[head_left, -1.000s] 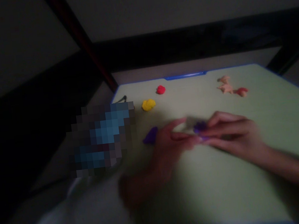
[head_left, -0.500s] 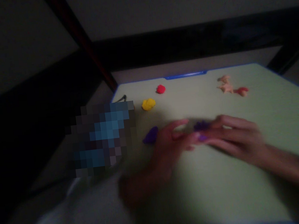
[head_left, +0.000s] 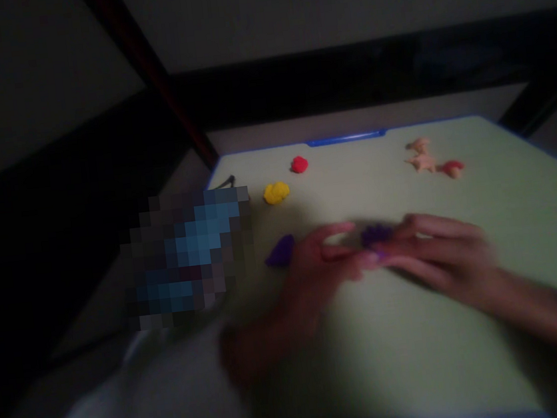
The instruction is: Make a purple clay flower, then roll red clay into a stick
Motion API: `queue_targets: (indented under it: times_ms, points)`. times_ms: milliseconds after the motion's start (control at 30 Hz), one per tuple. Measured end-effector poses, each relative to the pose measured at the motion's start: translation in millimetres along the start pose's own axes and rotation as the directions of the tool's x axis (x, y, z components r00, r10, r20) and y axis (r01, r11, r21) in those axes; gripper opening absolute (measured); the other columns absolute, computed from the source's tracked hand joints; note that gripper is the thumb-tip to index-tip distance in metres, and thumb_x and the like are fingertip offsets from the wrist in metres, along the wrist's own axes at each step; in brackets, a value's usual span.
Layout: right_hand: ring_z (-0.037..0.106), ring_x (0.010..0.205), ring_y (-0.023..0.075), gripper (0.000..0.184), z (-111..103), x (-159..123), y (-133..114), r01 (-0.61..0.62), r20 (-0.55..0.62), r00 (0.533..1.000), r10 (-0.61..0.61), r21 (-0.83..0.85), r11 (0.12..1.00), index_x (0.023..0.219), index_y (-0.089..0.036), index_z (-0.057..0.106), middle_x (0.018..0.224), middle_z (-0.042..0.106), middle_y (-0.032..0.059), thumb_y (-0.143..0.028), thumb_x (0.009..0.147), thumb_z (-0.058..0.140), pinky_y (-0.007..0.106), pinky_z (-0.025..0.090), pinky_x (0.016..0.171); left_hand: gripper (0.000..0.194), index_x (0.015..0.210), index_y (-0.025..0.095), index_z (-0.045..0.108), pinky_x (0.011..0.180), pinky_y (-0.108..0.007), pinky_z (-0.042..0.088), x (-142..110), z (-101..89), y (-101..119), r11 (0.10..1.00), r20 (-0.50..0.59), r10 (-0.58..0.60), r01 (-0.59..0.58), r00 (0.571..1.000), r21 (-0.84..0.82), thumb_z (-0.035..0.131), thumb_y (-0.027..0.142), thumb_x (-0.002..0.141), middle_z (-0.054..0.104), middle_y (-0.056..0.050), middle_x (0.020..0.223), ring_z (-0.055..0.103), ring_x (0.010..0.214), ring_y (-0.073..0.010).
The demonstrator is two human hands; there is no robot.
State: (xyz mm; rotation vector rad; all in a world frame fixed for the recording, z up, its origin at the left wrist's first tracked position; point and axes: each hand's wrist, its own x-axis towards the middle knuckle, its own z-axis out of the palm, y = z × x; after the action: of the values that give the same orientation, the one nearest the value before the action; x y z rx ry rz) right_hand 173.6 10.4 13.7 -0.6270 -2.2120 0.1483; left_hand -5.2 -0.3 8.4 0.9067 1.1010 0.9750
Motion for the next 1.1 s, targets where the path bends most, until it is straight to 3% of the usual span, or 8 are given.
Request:
queue_targets:
  times_ms: [167,467,867,1100]
  points:
    - [0.057,0.062,0.0102,0.014,7.4,-1.1,1.4,-0.145,-0.018,0.988,0.151,0.176,0.974,0.093,-0.021,0.071,0.073,0.059,0.0022,-0.018,0.081,0.063,0.02,0.045,0.049,0.041,0.099,0.016,0.061,0.054,-0.02,0.045,1.8,-1.1,-2.6,0.998,0.004,0.023,-0.023,1.0,-0.062,0.073,0.009,0.061,0.071,0.002,0.062,0.064,0.055,-0.0128]
    - [0.056,0.07,0.0115,0.016,14.1,0.4,-2.1,-0.213,-0.063,0.968,0.241,0.289,0.933,0.084,-0.021,0.072,0.078,0.055,0.002,-0.009,0.075,0.067,0.022,0.046,0.056,0.042,0.097,0.015,0.06,0.059,-0.02,0.046,-0.3,2.5,2.1,0.992,-0.006,-0.017,0.016,1.0,-0.125,0.073,0.005,0.059,0.071,0.003,0.06,0.063,0.054,-0.0098]
    - [0.057,0.076,0.0135,0.013,17.1,0.8,-1.6,-0.243,-0.013,0.965,0.264,0.346,0.906,0.088,-0.017,0.072,0.088,0.059,0.0063,-0.015,0.076,0.068,0.025,0.049,0.059,0.054,0.112,0.013,0.055,0.067,-0.024,0.048,0.0,0.4,-1.8,0.998,0.0,0.0,0.0,1.0,-0.065,0.073,0.006,0.061,0.071,0.002,0.062,0.067,0.062,-0.0139]
    - [0.057,0.075,0.0133,0.008,17.9,-1.3,-1.0,-0.237,0.019,0.968,0.25,0.396,0.887,0.082,-0.017,0.073,0.089,0.059,0.0064,-0.016,0.077,0.067,0.025,0.049,0.057,0.066,0.115,0.017,0.056,0.068,-0.028,0.051,1.8,-0.2,-6.4,0.999,-0.032,-0.026,0.025,0.999,-0.029,0.079,0.012,0.053,0.07,0.004,0.061,0.069,0.064,-0.0176]
